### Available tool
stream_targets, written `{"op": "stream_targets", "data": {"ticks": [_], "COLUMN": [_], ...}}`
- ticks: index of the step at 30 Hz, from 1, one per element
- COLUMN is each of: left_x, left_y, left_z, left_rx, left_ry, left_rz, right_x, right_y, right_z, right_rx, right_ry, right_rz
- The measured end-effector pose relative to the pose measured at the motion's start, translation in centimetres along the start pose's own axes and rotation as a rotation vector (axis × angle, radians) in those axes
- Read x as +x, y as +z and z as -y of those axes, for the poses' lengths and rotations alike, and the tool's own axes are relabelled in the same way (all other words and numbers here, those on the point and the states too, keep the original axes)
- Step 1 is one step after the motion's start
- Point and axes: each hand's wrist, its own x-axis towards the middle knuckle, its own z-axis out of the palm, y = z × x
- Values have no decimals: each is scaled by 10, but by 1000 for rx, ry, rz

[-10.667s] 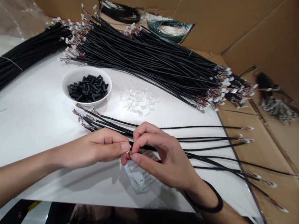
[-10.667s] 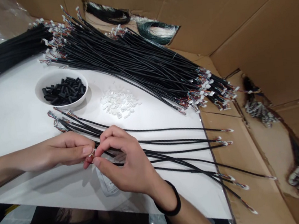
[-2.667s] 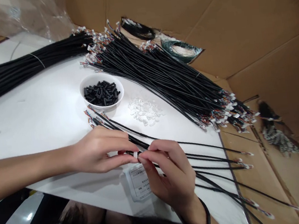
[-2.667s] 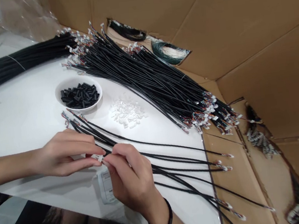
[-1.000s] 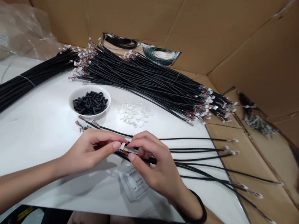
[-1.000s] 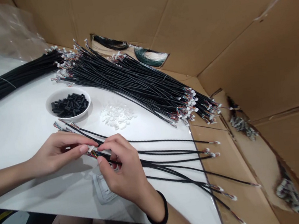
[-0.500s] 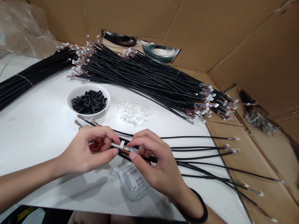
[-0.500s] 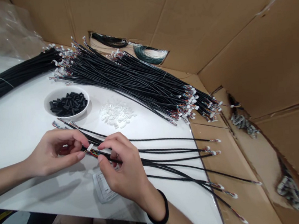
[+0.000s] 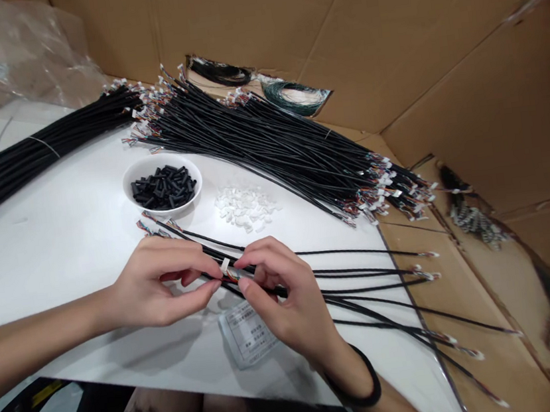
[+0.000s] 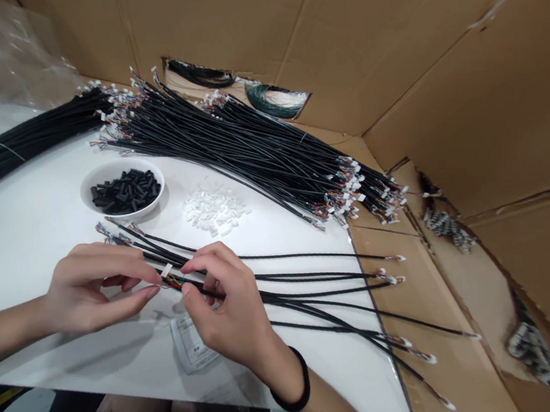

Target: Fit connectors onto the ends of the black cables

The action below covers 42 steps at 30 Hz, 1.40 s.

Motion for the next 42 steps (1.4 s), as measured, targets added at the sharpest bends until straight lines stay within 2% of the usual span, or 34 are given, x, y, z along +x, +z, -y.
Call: {"op": "stream_targets", "data": {"ticks": [7,16,23,30,32,39,42], "left_x": [-1,-1,1,-1,-1,3,4], "left_y": [-1,1,-1,-1,-1,-2,-2], "left_z": [1,3,7,8,8,12,13], "left_rx": [26,32,178,161,111,-266,-381], "left_ry": [-4,-104,-59,-47,-96,-450,-550], "left_rz": [21,69,68,71,92,162,176], "right_x": [0,1,1,0,0,1,1], "right_y": [-1,-1,-1,1,1,0,-1], "right_z": [0,-1,1,-2,-3,0,2], "right_rx": [-1,-1,37,31,25,12,34], "right_ry": [5,5,-7,9,3,-97,-122], "right_rz": [-20,-23,-28,15,24,-2,22]}}
